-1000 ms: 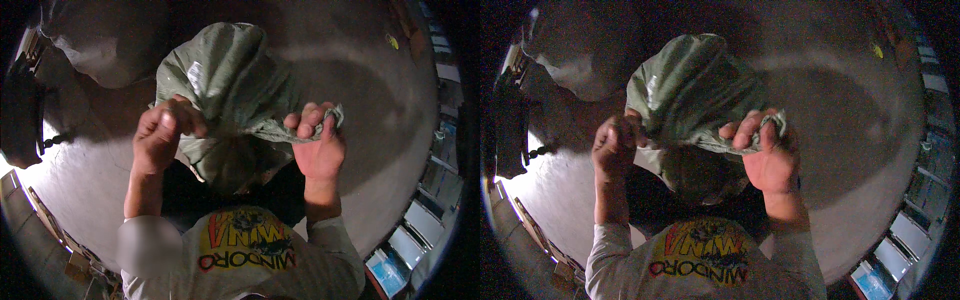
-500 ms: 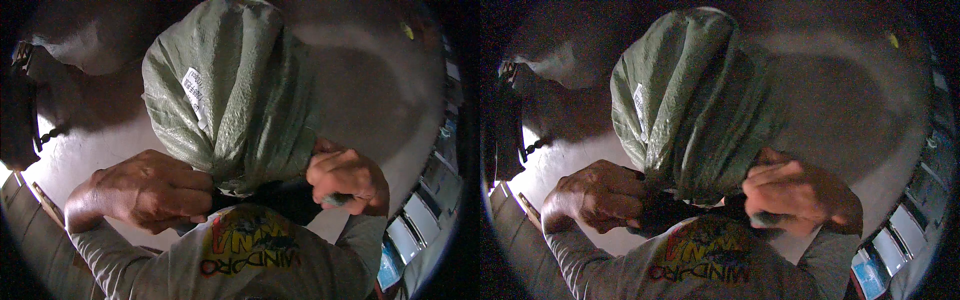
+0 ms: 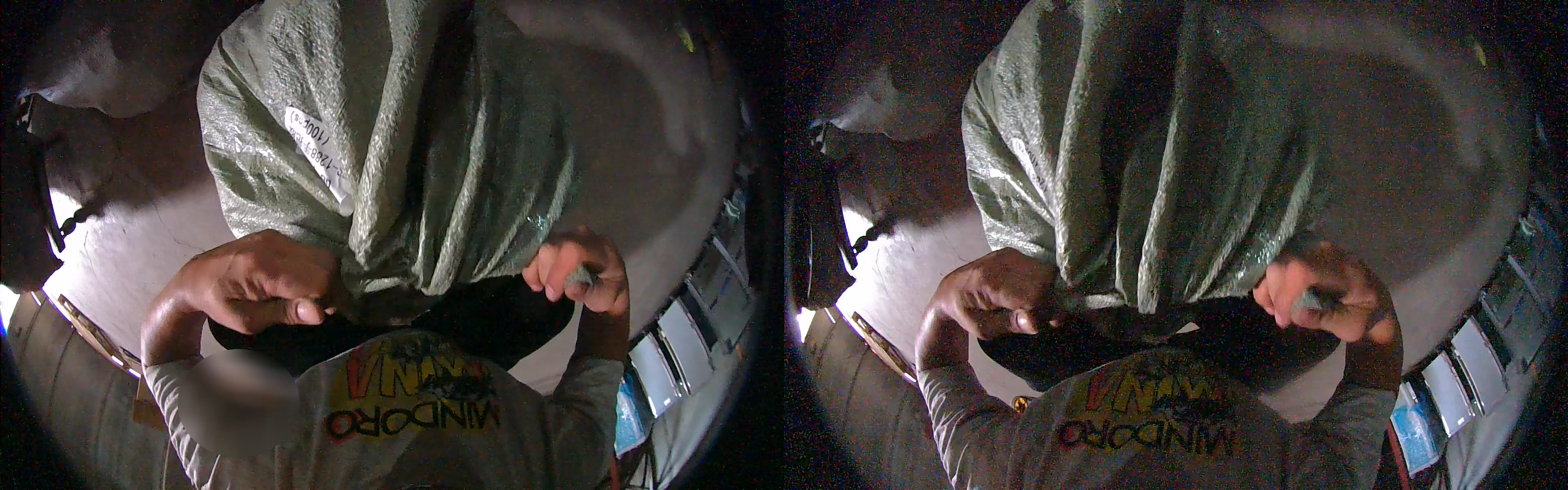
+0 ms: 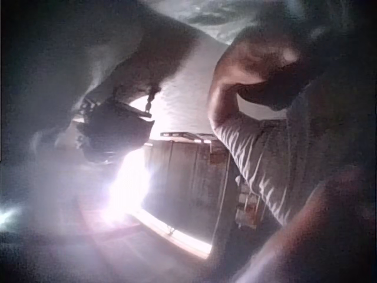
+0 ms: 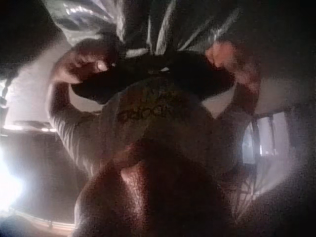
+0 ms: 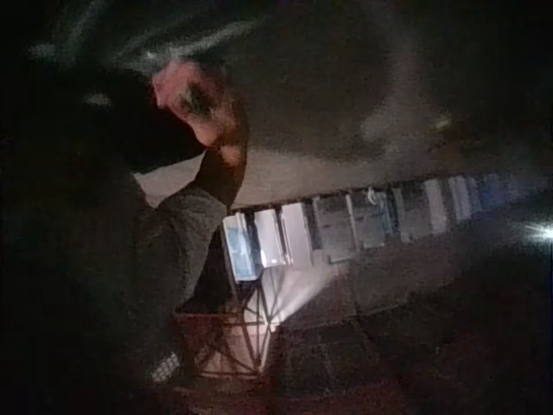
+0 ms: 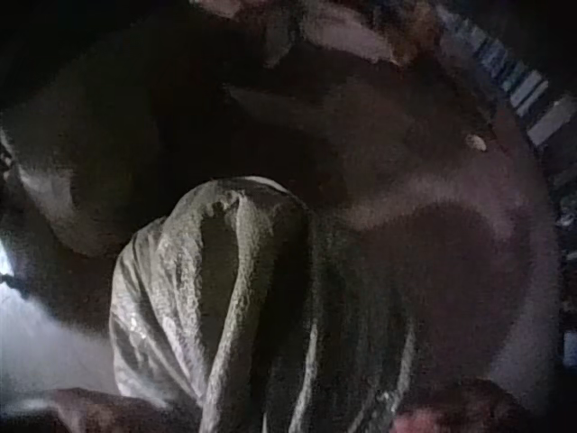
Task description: The person places several rolls of wire into a green sack, ties the sack closed, and then secures a bundle of bubble-wrapped items with a yellow strap. The person then ties the green sack shut again.
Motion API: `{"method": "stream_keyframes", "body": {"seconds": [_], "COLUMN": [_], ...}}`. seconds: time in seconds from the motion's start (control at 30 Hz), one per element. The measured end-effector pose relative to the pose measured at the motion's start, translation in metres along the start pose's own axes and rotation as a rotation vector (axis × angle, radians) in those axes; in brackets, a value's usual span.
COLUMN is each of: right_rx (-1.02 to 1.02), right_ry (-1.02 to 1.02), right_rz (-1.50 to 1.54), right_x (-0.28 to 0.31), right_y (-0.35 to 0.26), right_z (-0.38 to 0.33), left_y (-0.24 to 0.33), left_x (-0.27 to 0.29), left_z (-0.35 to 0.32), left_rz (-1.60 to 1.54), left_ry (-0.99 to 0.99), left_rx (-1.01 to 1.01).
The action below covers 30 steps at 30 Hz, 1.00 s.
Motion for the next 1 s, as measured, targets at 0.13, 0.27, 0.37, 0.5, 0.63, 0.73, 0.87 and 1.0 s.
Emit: {"method": "stream_keyframes", "body": {"seconds": [0.13, 0.27, 0.37, 0.5, 0.63, 0.73, 0.87, 1.0], "right_rx": [0.042, 0.285, 0.323, 0.292, 0.446, 0.308, 0.086, 0.209], "right_ry": [0.262, 0.501, 0.541, 0.701, 0.911, 1.089, 1.126, 0.761], "right_rz": [-0.022, -0.982, -1.066, -1.116, -0.966, -0.676, 0.094, 0.647], "right_x": [-0.018, -0.054, -0.058, -0.017, 0.017, 0.044, 0.056, 0.038], "right_y": [-0.012, -0.046, -0.066, -0.072, -0.029, -0.001, -0.007, -0.059], "right_z": [0.017, 0.045, 0.094, 0.140, 0.187, 0.216, 0.215, 0.164], "left_y": [0.003, 0.037, 0.055, 0.039, 0.017, 0.002, -0.002, 0.011], "left_x": [-0.001, -0.008, -0.032, -0.045, -0.045, -0.058, -0.044, 0.023], "left_z": [0.002, 0.029, 0.053, 0.068, 0.066, 0.077, 0.083, 0.062], "left_rz": [-0.065, 0.511, 0.631, 0.669, 1.100, 1.201, 0.873, 0.247], "left_ry": [0.362, 0.546, 0.782, 0.723, 0.446, 0.267, 0.654, 1.148], "left_rx": [-0.041, -0.098, -0.196, -0.127, -0.190, -0.338, -0.312, -0.326]}}
Point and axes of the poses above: each hand's wrist, its own z-axis towards the middle knuckle, its own x-axis out of the back of the hand, y = z × x, the point moved 1 cm from there along z, towards the middle knuckle, and after that the axes turned 13 degrees about -x, right-handed, at the moved point
